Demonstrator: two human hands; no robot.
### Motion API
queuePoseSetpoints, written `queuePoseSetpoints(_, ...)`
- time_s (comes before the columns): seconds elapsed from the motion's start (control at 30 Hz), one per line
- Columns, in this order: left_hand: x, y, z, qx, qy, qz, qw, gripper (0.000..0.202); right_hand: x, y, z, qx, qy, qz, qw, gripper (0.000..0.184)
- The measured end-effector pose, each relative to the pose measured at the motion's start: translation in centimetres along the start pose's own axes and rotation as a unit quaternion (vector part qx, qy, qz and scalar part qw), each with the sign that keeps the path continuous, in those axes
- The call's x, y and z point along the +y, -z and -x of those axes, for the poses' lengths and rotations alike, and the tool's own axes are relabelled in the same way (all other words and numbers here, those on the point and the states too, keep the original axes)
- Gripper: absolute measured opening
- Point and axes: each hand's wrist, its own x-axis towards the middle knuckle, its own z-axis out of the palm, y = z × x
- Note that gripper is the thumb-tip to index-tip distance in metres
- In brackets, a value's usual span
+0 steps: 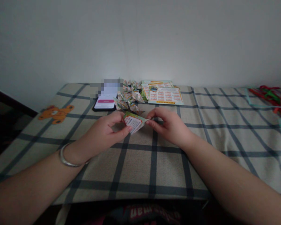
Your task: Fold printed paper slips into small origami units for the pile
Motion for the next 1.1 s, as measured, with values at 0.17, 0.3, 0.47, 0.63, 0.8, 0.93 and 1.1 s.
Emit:
queuePoseSetpoints(0.17,-0.2,-0.3,0.1,-0.015,0.021,0.031,0.999,0.015,-0.2,-0.1,0.1,0.031,-0.014,-0.047,0.998,0.005)
queuePoseSetpoints(0.3,-0.3,-0.4,0.2,-0.020,0.035,0.029,0.999,0.015,-0.2,-0.2,0.1,0.027,-0.038,-0.097,0.994,0.004)
queuePoseSetpoints(0.47,-0.4,-0.4,0.1,0.022,0.037,0.054,0.998,0.016,0.1,-0.4,0.0,-0.010,-0.071,-0.114,0.991,0.007)
queuePoseSetpoints(0.63,-0.8,-0.4,-0.2,0.037,0.023,-0.048,0.998,0.012,0.3,-0.6,0.0,-0.046,-0.064,-0.080,0.994,0.013)
queuePoseSetpoints(0.8,-1.2,-0.4,-0.5,0.015,0.028,-0.123,0.992,0.010,0.6,-0.7,0.0,-0.060,-0.071,-0.031,0.995,0.022)
queuePoseSetpoints(0.93,-1.7,-0.3,-0.7,0.011,0.057,-0.132,0.990,0.018,0.7,-0.9,0.0,-0.058,-0.076,-0.014,0.995,0.029)
queuePoseSetpoints(1.1,-1.8,-0.2,-0.7,0.006,0.052,-0.169,0.984,0.018,0.7,-1.1,-0.1,-0.054,-0.076,-0.031,0.995,0.020)
